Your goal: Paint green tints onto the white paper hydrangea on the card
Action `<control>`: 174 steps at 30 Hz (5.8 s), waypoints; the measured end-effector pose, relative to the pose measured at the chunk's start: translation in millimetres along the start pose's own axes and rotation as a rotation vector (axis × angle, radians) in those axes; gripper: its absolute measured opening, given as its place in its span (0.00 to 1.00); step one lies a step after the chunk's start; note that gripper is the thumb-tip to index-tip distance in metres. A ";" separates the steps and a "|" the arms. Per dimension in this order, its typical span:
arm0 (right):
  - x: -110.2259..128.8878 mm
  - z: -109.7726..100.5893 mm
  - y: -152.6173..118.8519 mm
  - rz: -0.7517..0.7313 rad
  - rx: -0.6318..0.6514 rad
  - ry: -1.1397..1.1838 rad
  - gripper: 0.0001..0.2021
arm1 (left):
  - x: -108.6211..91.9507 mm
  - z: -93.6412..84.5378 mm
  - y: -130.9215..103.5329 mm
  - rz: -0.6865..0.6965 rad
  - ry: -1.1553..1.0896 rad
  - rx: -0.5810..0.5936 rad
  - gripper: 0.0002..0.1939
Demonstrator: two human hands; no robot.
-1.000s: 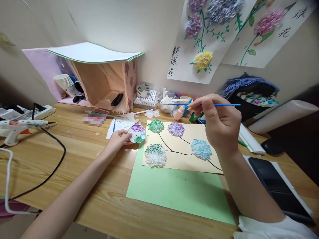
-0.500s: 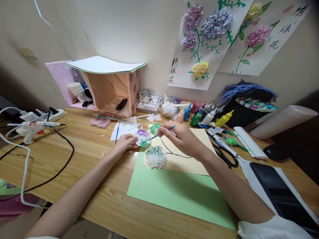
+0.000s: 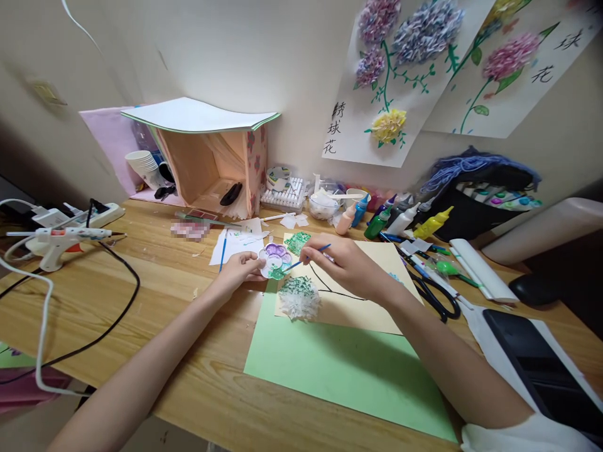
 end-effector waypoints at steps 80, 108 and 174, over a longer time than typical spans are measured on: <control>-49.7 -7.4 -56.6 0.276 -0.373 0.212 0.23 | -6.2 11.4 -11.6 0.016 0.105 -0.034 0.13; -24.6 17.8 -55.7 -0.012 -0.308 0.210 0.14 | -3.0 19.5 -16.4 -0.015 0.065 0.017 0.13; -38.4 -4.2 -55.4 -0.129 -0.279 -0.018 0.18 | -13.0 16.8 -17.1 0.031 0.154 -0.063 0.07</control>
Point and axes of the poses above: each hand's wrist, its own y-axis towards the middle knuckle, its own z-axis out of the palm, x = y × z, the point moved 5 cm from there along y, towards the middle knuckle, and after that the axes turned 12 degrees about -y, right-handed, at the moved point
